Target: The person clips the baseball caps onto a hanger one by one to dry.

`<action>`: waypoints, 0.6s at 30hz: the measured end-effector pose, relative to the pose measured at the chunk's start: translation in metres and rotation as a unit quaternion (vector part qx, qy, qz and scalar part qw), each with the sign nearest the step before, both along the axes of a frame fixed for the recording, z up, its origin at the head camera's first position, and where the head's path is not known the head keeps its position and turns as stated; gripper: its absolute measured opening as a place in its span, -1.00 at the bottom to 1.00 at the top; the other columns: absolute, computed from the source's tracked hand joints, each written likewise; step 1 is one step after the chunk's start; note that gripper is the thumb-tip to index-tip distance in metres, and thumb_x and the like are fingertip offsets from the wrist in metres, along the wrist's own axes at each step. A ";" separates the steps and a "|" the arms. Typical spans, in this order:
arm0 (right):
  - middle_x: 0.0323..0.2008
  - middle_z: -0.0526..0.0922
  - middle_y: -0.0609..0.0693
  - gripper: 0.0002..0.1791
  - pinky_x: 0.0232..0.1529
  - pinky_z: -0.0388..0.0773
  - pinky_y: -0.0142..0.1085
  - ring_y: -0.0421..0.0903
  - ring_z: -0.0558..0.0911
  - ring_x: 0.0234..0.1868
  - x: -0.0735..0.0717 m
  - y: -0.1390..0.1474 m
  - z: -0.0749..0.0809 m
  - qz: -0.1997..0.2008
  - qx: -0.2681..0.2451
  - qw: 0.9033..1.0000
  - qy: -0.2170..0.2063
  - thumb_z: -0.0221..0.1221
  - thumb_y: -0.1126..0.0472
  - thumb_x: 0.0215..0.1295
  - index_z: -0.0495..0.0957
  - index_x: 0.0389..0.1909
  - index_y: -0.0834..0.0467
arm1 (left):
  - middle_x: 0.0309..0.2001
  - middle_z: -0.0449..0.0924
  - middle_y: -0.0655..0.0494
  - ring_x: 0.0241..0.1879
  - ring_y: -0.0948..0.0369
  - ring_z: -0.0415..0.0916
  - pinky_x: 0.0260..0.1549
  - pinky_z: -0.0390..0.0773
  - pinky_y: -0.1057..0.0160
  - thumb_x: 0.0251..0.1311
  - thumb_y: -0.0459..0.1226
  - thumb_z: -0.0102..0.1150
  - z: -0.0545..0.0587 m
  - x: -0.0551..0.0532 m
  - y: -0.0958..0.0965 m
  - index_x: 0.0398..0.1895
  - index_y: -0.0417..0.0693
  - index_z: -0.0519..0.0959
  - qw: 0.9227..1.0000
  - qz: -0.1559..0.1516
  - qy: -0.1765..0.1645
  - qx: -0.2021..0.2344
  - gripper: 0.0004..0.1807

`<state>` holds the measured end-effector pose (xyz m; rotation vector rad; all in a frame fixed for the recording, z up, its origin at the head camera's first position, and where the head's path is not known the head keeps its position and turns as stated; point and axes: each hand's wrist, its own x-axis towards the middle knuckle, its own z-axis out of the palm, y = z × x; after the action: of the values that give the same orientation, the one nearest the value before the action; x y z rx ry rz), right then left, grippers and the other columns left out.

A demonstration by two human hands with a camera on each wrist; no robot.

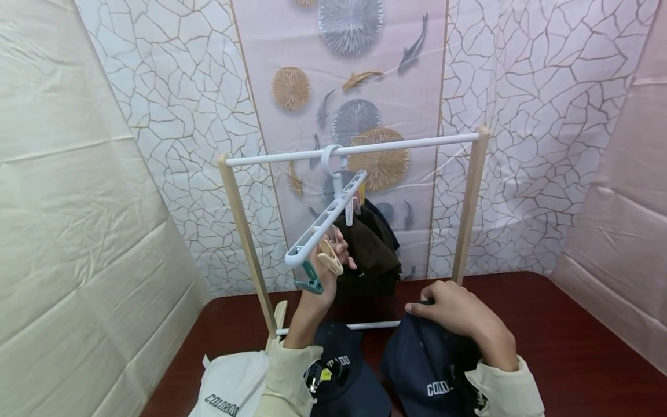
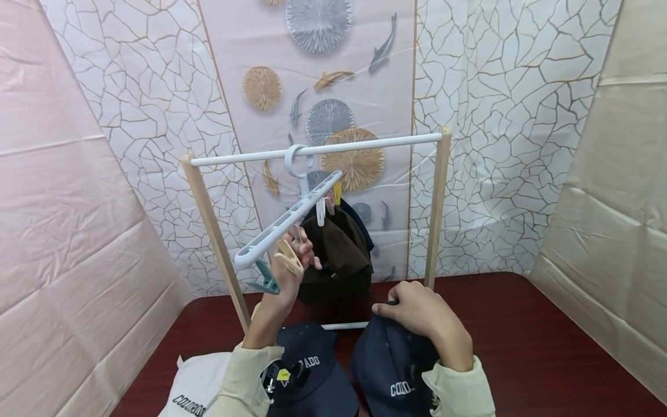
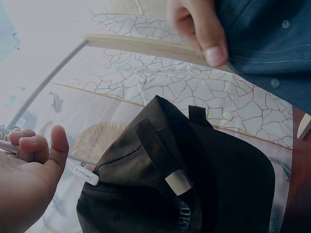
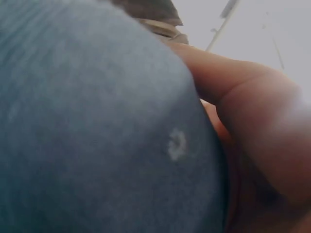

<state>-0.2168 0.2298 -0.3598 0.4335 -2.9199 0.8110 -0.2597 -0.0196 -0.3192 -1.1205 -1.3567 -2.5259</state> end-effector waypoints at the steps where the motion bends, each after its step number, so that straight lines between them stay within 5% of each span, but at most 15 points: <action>1: -0.67 0.24 -0.19 -0.47 -0.48 0.24 -0.27 -0.16 0.31 -0.62 0.001 -0.001 0.001 -0.001 0.000 1.000 0.000 0.32 -0.13 0.41 0.37 -0.67 0.00 | -0.47 0.32 0.32 -0.50 0.41 0.23 -0.38 0.55 0.46 0.31 0.31 0.21 -0.001 0.000 0.000 -0.27 0.08 0.41 1.000 0.002 0.002 -0.001 -0.47; 8: -0.63 0.24 -0.15 -0.47 -0.45 0.24 -0.26 -0.14 0.30 -0.60 0.007 -0.008 0.009 -0.003 -0.005 1.000 0.010 0.30 -0.16 0.44 0.37 -0.61 0.02 | -0.48 0.37 0.36 -0.49 0.44 0.27 -0.37 0.58 0.45 0.27 0.30 0.28 -0.003 -0.008 -0.003 -0.28 0.12 0.49 0.999 -0.031 0.023 0.013 -0.51; 11: -0.62 0.26 -0.14 -0.49 -0.45 0.25 -0.26 -0.14 0.30 -0.59 0.009 -0.012 0.012 0.000 -0.009 1.000 0.010 0.28 -0.16 0.46 0.40 -0.58 0.03 | -0.49 0.44 0.36 -0.51 0.44 0.30 -0.35 0.62 0.41 0.31 0.18 0.33 -0.012 -0.029 -0.005 -0.28 0.11 0.56 0.992 -0.110 0.044 0.045 -0.61; 16: -0.61 0.30 -0.13 -0.53 -0.44 0.28 -0.24 -0.13 0.35 -0.57 0.012 -0.015 0.015 -0.002 -0.006 1.000 0.014 0.27 -0.15 0.47 0.45 -0.54 0.03 | -0.50 0.54 0.33 -0.56 0.41 0.34 -0.28 0.68 0.34 0.40 0.02 0.28 -0.020 -0.055 -0.004 -0.23 0.03 0.63 0.965 -0.237 0.069 0.084 -0.73; 18: -0.60 0.32 -0.12 -0.55 -0.43 0.28 -0.23 -0.13 0.37 -0.56 0.013 -0.015 0.016 -0.002 -0.004 1.000 0.016 0.27 -0.14 0.47 0.47 -0.53 0.03 | -0.50 0.51 0.35 -0.54 0.42 0.35 -0.29 0.67 0.37 0.35 0.09 0.33 -0.015 -0.046 -0.003 -0.24 0.07 0.61 0.975 -0.199 0.063 0.070 -0.68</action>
<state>-0.2041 0.2144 -0.3435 0.4369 -2.8861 0.8066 -0.3056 -0.0229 -0.3345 -1.6301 -0.9869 -2.6946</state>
